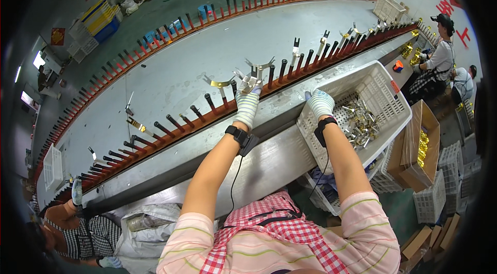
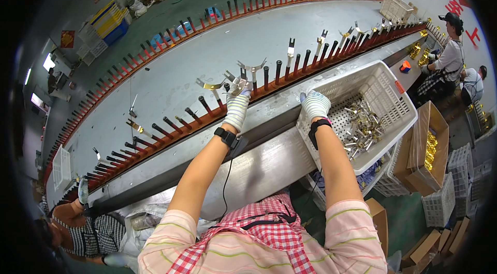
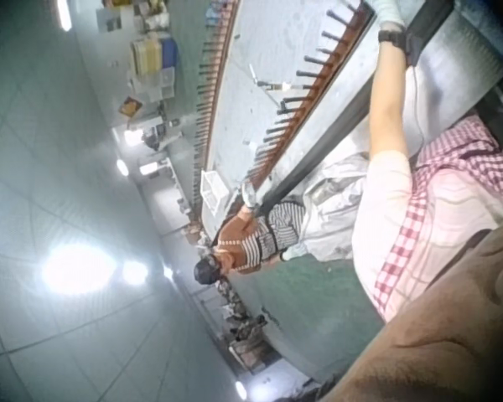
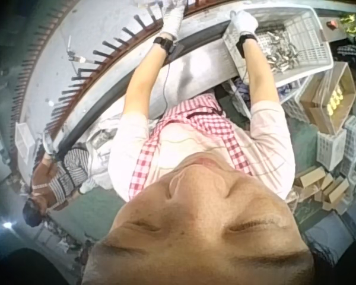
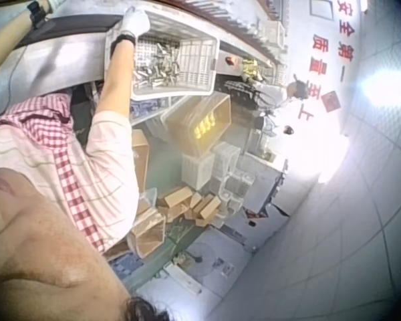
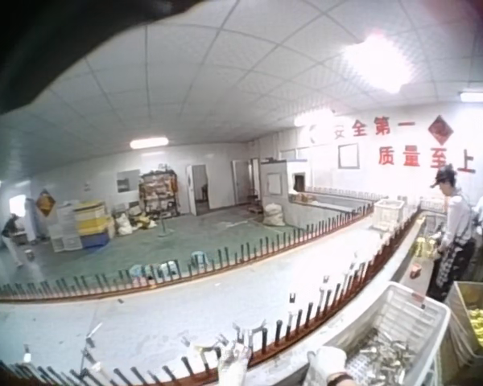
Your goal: Unloading small manufactured parts from an assembly line rack and placing them into a plastic crate.
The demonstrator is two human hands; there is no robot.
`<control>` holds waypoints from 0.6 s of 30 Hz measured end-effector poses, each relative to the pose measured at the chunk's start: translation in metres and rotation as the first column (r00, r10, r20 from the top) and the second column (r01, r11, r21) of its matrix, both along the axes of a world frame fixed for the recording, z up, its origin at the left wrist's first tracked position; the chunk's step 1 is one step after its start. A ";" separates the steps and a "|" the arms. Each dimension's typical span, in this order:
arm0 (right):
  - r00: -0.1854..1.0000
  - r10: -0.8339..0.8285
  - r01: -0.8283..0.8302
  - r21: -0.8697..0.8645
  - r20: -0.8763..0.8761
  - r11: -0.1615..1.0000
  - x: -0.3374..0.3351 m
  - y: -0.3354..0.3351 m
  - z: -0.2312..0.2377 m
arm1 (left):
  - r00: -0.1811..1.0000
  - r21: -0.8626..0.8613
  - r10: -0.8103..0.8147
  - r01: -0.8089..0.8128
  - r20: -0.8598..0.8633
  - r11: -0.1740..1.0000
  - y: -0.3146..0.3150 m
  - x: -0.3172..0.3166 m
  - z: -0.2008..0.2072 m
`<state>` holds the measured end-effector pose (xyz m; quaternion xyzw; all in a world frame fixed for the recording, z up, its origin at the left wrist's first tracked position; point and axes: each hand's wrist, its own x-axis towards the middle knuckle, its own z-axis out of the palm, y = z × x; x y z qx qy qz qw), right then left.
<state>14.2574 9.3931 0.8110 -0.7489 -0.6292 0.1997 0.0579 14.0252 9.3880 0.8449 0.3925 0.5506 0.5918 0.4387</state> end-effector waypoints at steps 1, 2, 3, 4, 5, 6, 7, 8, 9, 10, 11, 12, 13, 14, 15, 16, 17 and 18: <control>1.000 0.014 -0.014 0.005 0.001 1.000 0.004 0.003 0.000 | 1.000 0.088 -0.002 0.000 0.016 0.996 0.008 0.002 -0.005; 1.000 0.022 -0.022 0.004 0.004 1.000 0.011 0.005 -0.002 | 0.999 0.112 0.025 -0.020 -0.043 0.994 0.014 0.010 -0.005; 1.000 0.017 -0.017 0.001 0.006 1.000 0.017 0.008 -0.004 | 0.993 0.137 0.052 -0.038 -0.101 0.990 0.019 0.017 -0.005; 1.000 0.015 -0.014 -0.004 0.014 1.000 0.023 0.010 -0.005 | 0.987 0.032 0.087 -0.083 -0.137 0.996 0.026 0.023 -0.004; 1.000 0.016 -0.016 -0.004 0.020 1.000 0.027 0.014 -0.005 | 0.988 0.057 0.144 -0.140 -0.056 0.988 0.026 0.028 -0.007; 1.000 0.013 -0.013 -0.004 0.020 1.000 0.031 0.018 -0.005 | 0.984 0.085 0.166 -0.160 -0.067 0.983 0.034 0.030 -0.011; 1.000 0.020 -0.020 -0.006 0.021 1.000 0.036 0.022 -0.005 | 0.979 0.112 0.188 -0.179 -0.078 0.977 0.041 0.030 -0.013; 1.000 0.019 -0.019 -0.013 0.024 1.000 0.044 0.025 -0.007 | 0.983 0.099 0.173 -0.167 -0.064 0.981 0.044 0.032 -0.015; 1.000 0.009 -0.008 -0.020 0.027 1.000 0.053 0.027 -0.011 | 0.973 0.086 0.152 -0.139 -0.172 0.987 0.043 0.039 -0.008; 0.999 0.005 -0.005 0.005 0.035 1.000 0.062 0.031 -0.017 | 0.984 0.144 0.155 -0.167 0.092 0.975 0.055 0.040 -0.020; 0.999 0.043 -0.045 0.053 0.027 0.998 0.053 0.038 -0.011 | 0.927 0.214 0.166 -0.247 0.337 0.945 0.063 0.016 -0.029; 0.999 0.042 -0.043 0.024 0.022 0.999 0.059 0.041 -0.008 | 0.941 0.092 0.156 -0.191 0.301 0.977 0.066 0.010 -0.031; 0.999 0.041 -0.042 0.020 0.023 0.999 0.064 0.043 -0.011 | 0.955 0.063 0.257 -0.269 0.150 0.961 0.068 0.015 -0.039; 0.999 0.029 -0.030 0.029 0.029 0.999 0.072 0.046 -0.013 | 0.967 0.032 0.253 -0.254 0.039 0.967 0.072 0.019 -0.041; 0.999 0.019 -0.020 0.040 0.034 0.999 0.080 0.049 -0.014 | 0.967 0.001 0.243 -0.244 -0.073 0.970 0.076 0.019 -0.040; 0.999 0.016 -0.018 0.039 0.037 0.999 0.087 0.051 -0.014 | 0.894 0.036 0.222 -0.226 -0.389 0.973 0.081 0.017 -0.037; 0.999 0.029 -0.030 0.023 0.022 0.999 0.086 0.057 -0.008 | 0.958 0.185 0.199 -0.238 0.205 0.954 0.083 0.007 -0.035; 0.999 0.030 -0.030 0.002 0.013 1.000 0.090 0.061 -0.006 | 0.747 0.195 0.027 -0.209 0.665 0.958 0.087 0.002 -0.030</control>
